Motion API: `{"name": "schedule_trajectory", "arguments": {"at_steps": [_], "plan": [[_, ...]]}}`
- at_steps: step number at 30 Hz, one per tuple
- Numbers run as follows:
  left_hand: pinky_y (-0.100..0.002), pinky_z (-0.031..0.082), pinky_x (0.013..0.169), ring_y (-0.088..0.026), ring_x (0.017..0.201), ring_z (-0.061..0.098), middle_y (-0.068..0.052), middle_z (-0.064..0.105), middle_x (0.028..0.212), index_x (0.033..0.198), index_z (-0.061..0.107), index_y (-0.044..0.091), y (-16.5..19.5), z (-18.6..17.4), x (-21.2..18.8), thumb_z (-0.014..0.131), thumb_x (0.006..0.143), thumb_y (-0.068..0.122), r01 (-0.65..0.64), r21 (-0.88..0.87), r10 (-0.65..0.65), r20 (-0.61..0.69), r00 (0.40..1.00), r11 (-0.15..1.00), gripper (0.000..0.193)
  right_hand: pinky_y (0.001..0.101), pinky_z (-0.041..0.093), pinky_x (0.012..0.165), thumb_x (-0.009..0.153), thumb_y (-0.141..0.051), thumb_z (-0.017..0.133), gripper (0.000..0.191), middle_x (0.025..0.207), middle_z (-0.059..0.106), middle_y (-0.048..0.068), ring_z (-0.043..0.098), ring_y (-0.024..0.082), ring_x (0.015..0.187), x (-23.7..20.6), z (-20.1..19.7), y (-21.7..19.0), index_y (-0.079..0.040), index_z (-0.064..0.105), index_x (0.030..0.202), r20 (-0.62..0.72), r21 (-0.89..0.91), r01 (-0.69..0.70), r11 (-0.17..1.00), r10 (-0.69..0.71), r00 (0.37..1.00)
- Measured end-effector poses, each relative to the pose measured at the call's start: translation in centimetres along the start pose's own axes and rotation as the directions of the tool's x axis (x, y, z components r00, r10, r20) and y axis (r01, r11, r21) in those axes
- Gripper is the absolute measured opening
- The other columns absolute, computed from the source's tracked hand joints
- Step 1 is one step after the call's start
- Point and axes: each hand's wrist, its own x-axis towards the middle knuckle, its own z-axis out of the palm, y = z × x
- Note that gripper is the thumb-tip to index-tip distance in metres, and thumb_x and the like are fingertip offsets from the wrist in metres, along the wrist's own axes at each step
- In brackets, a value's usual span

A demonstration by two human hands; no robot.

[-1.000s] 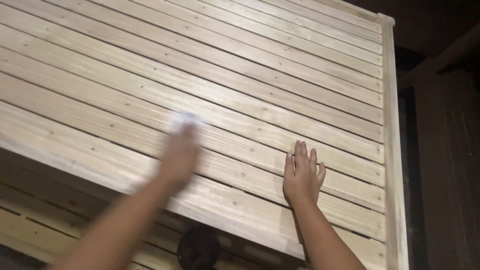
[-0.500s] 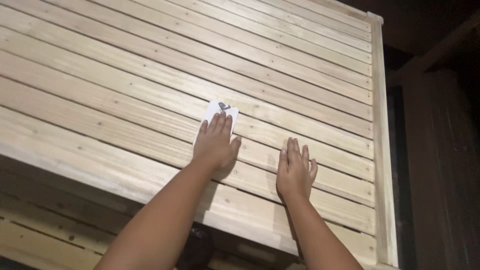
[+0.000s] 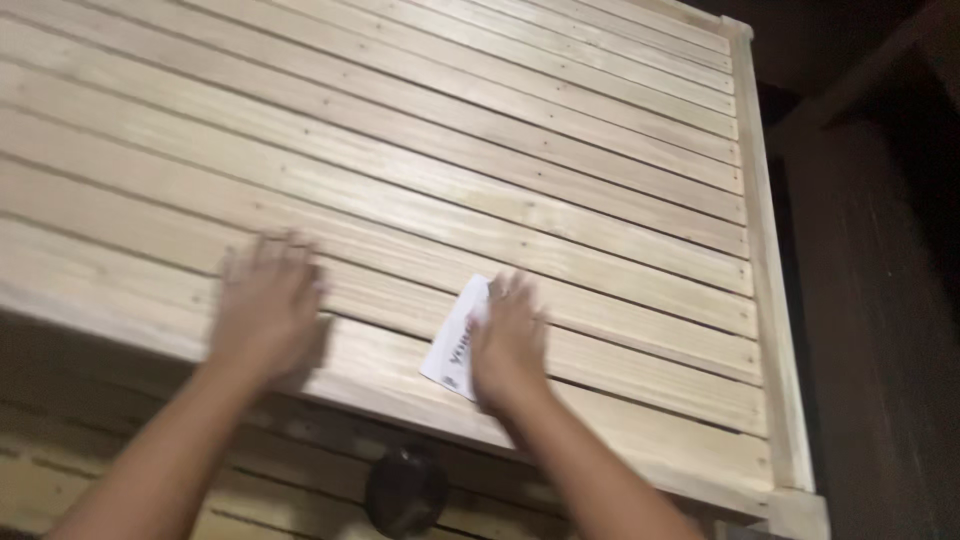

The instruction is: The person wipes a wooden slatted surface with a white cloth, moving methodically across the planks. The hands remain in view throughout, and the surface appears to be a workbench or table in a workshop setting.

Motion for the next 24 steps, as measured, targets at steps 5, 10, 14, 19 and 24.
{"name": "schedule_trajectory", "arguments": {"at_steps": [5,10,14,19,24], "plan": [[-0.057,0.021,0.119,-0.031,0.151,0.027,-0.01,0.037,0.161,0.151,0.043,0.012,-3.3,0.0,-0.8,0.041,0.099,0.044,0.187,-0.011,-0.182,0.18,0.967,0.982,0.061,0.0514,0.007,0.124,0.104,-0.043,0.038,0.072,0.17,0.013,0.017,0.01,0.034,0.156,2.4,2.1,-1.5,-0.002,0.018,0.16,-0.027,-0.203,-0.023,0.979,0.018,0.999],[-0.053,0.024,0.117,-0.03,0.15,0.025,-0.005,0.034,0.162,0.152,0.041,0.017,-3.2,0.5,-0.3,0.039,0.097,0.047,0.224,-0.077,-0.196,0.271,0.943,0.972,0.063,0.0592,0.005,0.123,0.105,-0.042,0.035,0.066,0.171,0.015,0.009,0.012,0.029,0.158,9.8,1.4,-2.0,-0.013,0.02,0.162,-0.055,-0.198,-0.117,0.973,0.108,0.993],[-0.052,0.024,0.117,-0.03,0.151,0.025,-0.005,0.033,0.163,0.153,0.04,0.018,-3.0,0.3,-0.5,0.039,0.097,0.047,0.213,-0.085,-0.183,0.267,0.946,0.973,0.063,0.065,0.006,0.121,0.104,-0.042,0.034,0.062,0.171,0.014,0.004,0.012,0.028,0.157,9.7,1.0,-2.9,-0.023,0.02,0.162,-0.007,-0.264,-0.144,0.954,0.147,0.989],[-0.057,0.02,0.117,-0.032,0.152,0.022,-0.005,0.026,0.167,0.158,0.03,0.018,-3.9,0.3,-0.2,0.038,0.097,0.046,0.1,0.004,-0.096,0.306,0.947,0.995,0.068,0.0663,0.006,0.117,0.102,-0.042,0.035,0.065,0.172,0.01,0.005,0.007,0.029,0.157,1.8,0.7,-3.3,-0.022,0.019,0.162,0.135,-0.342,0.005,0.94,0.044,0.99],[-0.055,0.013,0.12,-0.02,0.149,0.023,-0.001,0.026,0.169,0.161,0.027,0.023,-9.0,-1.1,0.5,0.034,0.1,0.046,0.181,0.1,-0.204,0.328,0.922,0.978,0.065,0.0672,0.002,0.118,0.102,-0.044,0.034,0.064,0.171,0.009,0.003,0.005,0.03,0.156,0.9,0.6,-3.8,-0.029,0.019,0.162,0.163,-0.328,0.026,0.944,0.03,0.986]]}}
